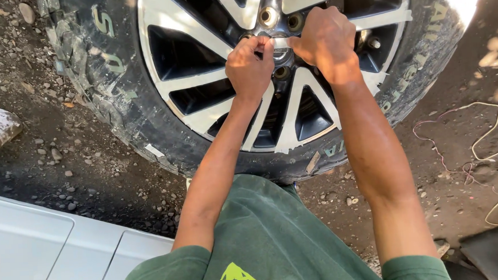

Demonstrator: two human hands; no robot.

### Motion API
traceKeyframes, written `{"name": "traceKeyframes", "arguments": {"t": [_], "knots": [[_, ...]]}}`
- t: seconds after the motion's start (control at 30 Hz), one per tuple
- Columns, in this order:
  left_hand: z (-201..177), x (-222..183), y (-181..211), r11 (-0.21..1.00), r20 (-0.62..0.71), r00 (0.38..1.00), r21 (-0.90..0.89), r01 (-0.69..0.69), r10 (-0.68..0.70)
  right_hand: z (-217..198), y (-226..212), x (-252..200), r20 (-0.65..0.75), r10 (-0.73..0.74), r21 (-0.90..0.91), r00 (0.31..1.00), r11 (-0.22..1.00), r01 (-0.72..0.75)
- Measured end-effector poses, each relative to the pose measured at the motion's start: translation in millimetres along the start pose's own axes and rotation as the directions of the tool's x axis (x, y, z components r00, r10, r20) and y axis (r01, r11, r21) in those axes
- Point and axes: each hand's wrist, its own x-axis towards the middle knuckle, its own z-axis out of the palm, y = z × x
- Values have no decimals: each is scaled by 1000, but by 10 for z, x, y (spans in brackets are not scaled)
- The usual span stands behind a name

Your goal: Applying masking tape to a car wheel and center cap and trimming it precisely with a blade.

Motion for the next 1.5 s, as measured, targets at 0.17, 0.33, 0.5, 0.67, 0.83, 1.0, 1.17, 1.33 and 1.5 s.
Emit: {"name": "traceKeyframes", "arguments": {"t": [0.17,0.33,0.5,0.67,0.83,1.0,1.17,1.33,1.5], "knots": [[10,24,-2,1000,-7,1000,24,10,-10,27,39,-11,29,21,9,999,1000,-21],[33,38,-68,999,14,1000,35,9,-9,9,44,15,-62,-49,15,997,999,50],[-32,45,-110,987,32,999,160,-33,28,22,103,-16,-76,-128,31,989,991,130],[-80,-280,-62,911,226,933,243,-334,281,52,246,-121,-310,-401,106,862,887,450],[-95,-410,-90,743,504,750,275,-610,429,12,241,-134,-346,-458,213,819,811,544],[-379,-382,-104,726,562,780,411,-551,274,71,253,-110,-350,-449,243,822,804,542],[-282,-435,-248,812,491,828,346,-470,270,111,336,-121,-381,-495,223,781,770,598],[-42,-426,-99,781,468,826,368,-505,314,89,295,-108,-346,-481,203,805,800,565],[75,-482,-93,775,449,860,445,-449,241,18,150,-119,-220,-339,287,915,873,393]]}}
